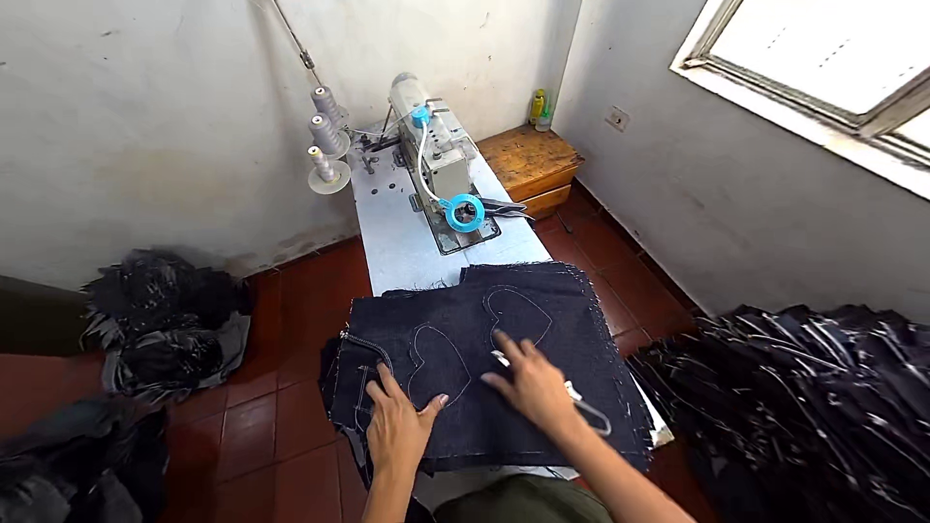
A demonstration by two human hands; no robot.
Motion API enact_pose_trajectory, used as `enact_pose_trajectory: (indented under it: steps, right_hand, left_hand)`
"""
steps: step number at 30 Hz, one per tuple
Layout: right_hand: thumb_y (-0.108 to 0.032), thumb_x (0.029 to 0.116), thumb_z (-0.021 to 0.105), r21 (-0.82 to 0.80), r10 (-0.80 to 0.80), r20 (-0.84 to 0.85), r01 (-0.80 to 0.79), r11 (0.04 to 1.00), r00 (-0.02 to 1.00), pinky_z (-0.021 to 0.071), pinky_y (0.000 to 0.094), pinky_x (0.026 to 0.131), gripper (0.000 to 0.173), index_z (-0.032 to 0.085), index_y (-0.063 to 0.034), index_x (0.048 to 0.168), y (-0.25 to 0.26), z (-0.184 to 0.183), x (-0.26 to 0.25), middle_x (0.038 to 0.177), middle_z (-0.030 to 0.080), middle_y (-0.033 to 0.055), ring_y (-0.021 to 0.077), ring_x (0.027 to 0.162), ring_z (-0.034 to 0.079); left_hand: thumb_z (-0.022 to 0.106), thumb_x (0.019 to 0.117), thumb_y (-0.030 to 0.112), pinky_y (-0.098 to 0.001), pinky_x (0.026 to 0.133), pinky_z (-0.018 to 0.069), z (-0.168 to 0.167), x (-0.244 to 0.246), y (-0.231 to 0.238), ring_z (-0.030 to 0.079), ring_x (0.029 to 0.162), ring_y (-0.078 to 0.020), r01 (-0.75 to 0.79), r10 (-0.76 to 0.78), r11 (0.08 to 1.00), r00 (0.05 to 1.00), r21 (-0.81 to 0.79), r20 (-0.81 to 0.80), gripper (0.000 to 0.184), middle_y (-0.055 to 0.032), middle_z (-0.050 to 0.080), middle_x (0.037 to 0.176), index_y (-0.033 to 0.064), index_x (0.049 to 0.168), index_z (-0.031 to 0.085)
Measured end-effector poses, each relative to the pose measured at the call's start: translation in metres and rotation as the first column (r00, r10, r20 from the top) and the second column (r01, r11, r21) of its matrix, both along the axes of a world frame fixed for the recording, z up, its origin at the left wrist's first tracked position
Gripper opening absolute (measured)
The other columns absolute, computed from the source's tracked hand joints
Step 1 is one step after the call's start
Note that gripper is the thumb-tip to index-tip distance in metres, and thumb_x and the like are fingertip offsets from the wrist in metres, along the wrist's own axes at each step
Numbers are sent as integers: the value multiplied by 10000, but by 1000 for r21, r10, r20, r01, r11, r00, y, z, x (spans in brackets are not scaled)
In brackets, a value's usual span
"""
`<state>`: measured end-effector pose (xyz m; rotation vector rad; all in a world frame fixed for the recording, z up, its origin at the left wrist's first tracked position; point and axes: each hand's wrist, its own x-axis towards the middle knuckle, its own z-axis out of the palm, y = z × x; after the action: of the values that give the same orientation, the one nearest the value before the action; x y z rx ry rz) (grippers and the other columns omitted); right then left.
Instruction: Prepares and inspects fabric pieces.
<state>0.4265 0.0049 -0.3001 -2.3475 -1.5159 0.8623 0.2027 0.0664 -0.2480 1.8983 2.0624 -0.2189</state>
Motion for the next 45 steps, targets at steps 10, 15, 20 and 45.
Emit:
enact_pose_trajectory:
  steps: [10,15,20,45]
  right_hand:
    - [-767,892,550,-329,142,71,-111,938,987,544,626,856,978,149,-317,1663,-1,-27,-30,1185,700,233,450,1042,693]
    - [-718,901,606,-353,143,80,-106,930,986,527,626,923,991,114,-319,1663,4,-29,-31,1223,678,252,463,1106,669]
    - [-370,1109,391,-311,136,122,-93,946,983,489,608,998,464,544,-24,1379,-4,20,-27,1209,658,289,465,1184,629]
    - [-311,987,634,498,751,-347,-568,655,562,359,375,482,402,569,-49,688,-78,144,-234,541,470,54,171,492,470]
  left_hand:
    - [592,913,28,-536,1016,526,-70,-155,-10,598,1251,-400,139,-141,990,973,24,183,474,-244,507,1467,15,1386,578]
    - [813,768,141,-566,1171,357,-145,-167,-25,409,1446,-396,455,-393,850,883,-265,255,768,-213,387,1590,155,1483,534]
    - [623,930,182,-567,1058,470,-123,-166,-29,615,1248,-348,590,-497,768,794,-249,349,318,-169,664,1309,21,1188,716]
    - [838,775,453,-322,1116,455,-41,-257,-107,573,1266,-83,595,-6,803,58,-29,998,905,-74,623,1345,-54,1412,444]
